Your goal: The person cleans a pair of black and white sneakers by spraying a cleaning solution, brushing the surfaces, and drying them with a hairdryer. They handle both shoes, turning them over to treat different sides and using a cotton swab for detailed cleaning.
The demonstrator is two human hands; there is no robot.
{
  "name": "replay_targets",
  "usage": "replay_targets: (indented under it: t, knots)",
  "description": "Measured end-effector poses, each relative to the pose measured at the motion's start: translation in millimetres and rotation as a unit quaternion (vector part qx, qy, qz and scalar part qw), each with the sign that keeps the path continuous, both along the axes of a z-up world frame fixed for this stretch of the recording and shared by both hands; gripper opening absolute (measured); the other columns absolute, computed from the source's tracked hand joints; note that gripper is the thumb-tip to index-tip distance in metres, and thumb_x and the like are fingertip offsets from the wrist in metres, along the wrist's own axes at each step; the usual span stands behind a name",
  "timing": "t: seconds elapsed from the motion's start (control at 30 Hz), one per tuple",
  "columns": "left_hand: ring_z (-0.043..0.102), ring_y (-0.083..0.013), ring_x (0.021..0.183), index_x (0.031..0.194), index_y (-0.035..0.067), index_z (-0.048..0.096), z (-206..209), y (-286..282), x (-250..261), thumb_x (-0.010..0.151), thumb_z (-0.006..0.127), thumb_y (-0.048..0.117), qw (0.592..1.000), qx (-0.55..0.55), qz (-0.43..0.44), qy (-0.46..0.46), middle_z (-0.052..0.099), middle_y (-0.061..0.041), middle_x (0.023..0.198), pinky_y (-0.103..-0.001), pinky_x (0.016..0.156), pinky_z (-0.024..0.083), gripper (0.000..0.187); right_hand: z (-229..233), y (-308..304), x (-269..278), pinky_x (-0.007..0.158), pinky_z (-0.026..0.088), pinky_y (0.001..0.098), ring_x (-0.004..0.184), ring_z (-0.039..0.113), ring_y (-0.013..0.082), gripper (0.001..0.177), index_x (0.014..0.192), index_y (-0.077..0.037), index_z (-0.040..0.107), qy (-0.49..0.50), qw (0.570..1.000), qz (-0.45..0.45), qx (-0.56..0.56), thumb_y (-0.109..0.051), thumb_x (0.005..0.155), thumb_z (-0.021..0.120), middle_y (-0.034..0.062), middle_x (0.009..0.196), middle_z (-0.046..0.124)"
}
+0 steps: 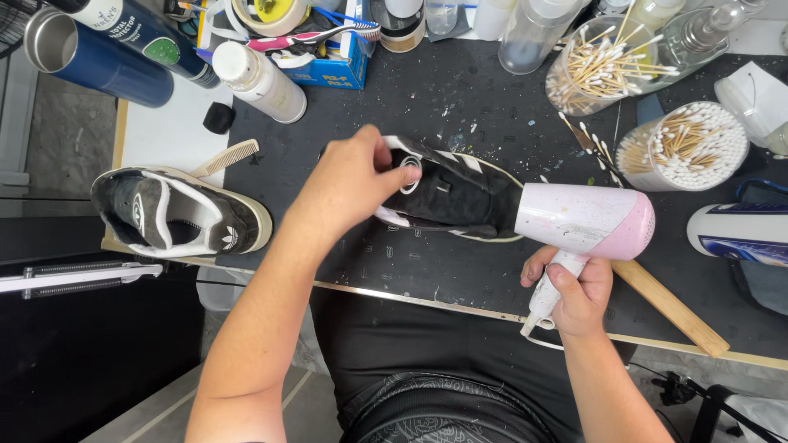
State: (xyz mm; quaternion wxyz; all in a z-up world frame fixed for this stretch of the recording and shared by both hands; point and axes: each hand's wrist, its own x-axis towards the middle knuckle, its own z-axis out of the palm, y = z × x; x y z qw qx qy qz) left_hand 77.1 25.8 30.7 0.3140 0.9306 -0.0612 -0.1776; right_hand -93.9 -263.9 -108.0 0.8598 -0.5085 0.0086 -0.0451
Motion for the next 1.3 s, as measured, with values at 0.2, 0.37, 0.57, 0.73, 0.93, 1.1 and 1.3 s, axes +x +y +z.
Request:
replay_targets:
  t: [0.2,0.37,0.57,0.73,0.93,1.1,1.3]
  knots:
    - [0.072,-0.0315,0.082,0.092,0.004,0.054,3,-4,-10,0.076,0.089,0.025,0.999,0.009,0.052,-0.001,0.073,-0.015,0.087,-0.040,0.074,0.054,0.044,-3,5,1,0.117,0.046,0.0520,0.125,0.061,0.0307,0.042,0.141,0.001,0.049,-0.049,0.996,-0.055,-0.047,-0.014,0.104,0.062,0.0169,0.129,0.061]
    - [0.073,-0.0162,0.083,0.092,0.008,0.040,0,2,-29,0.079,0.084,0.005,0.970,-0.192,0.135,0.061,0.067,-0.010,0.093,-0.030,0.066,0.056,0.046,-1,5,5,0.129,0.037,0.0623,0.146,0.051,0.0378,0.051,0.152,-0.004,0.040,-0.046,0.997,-0.058,-0.035,-0.017,0.107,0.059,0.0164,0.154,0.051]
    - [0.071,-0.0124,0.108,0.099,0.011,0.038,-26,12,-48,0.093,0.072,-0.007,0.884,-0.460,0.079,0.008,0.066,-0.007,0.116,-0.025,0.087,0.059,0.038,15,8,14,0.120,0.044,0.0667,0.141,0.056,0.0451,0.050,0.151,-0.009,0.033,-0.042,0.998,-0.037,-0.009,-0.021,0.108,0.056,0.0189,0.151,0.051]
    - [0.072,-0.0166,0.103,0.115,0.009,0.050,-27,12,-54,0.099,0.071,0.005,0.926,-0.360,0.112,-0.001,0.075,-0.015,0.113,-0.029,0.087,0.057,0.027,3,4,7,0.092,0.059,0.0523,0.107,0.068,0.0336,0.037,0.140,-0.002,0.044,-0.038,0.998,-0.051,-0.004,-0.019,0.111,0.059,0.0227,0.122,0.062]
    - [0.042,-0.0362,0.145,0.137,0.010,0.056,-4,14,-60,0.068,0.095,0.037,0.952,-0.174,-0.045,-0.249,0.038,-0.020,0.157,-0.049,0.118,0.041,0.083,-4,-5,4,0.063,0.054,0.0361,0.070,0.063,0.0237,0.038,0.136,-0.002,0.044,0.022,0.998,-0.044,0.026,-0.014,0.106,0.064,0.0242,0.100,0.064]
    - [0.022,-0.0415,0.158,0.146,0.018,0.056,3,13,-56,0.050,0.098,0.048,0.958,-0.089,-0.140,-0.232,0.025,-0.017,0.169,-0.058,0.126,0.028,0.109,1,-8,4,0.060,0.054,0.0343,0.066,0.064,0.0206,0.041,0.136,-0.002,0.043,0.025,0.999,-0.034,0.031,-0.012,0.103,0.065,0.0224,0.101,0.065]
    - [0.026,-0.0410,0.155,0.152,0.012,0.044,11,18,-40,0.047,0.098,0.049,0.955,-0.062,-0.187,-0.223,0.035,-0.015,0.163,-0.065,0.125,0.019,0.124,3,-22,-7,0.068,0.055,0.0330,0.066,0.065,0.0211,0.040,0.131,0.006,0.053,0.031,0.999,0.010,-0.040,-0.013,0.099,0.068,0.0235,0.099,0.067]
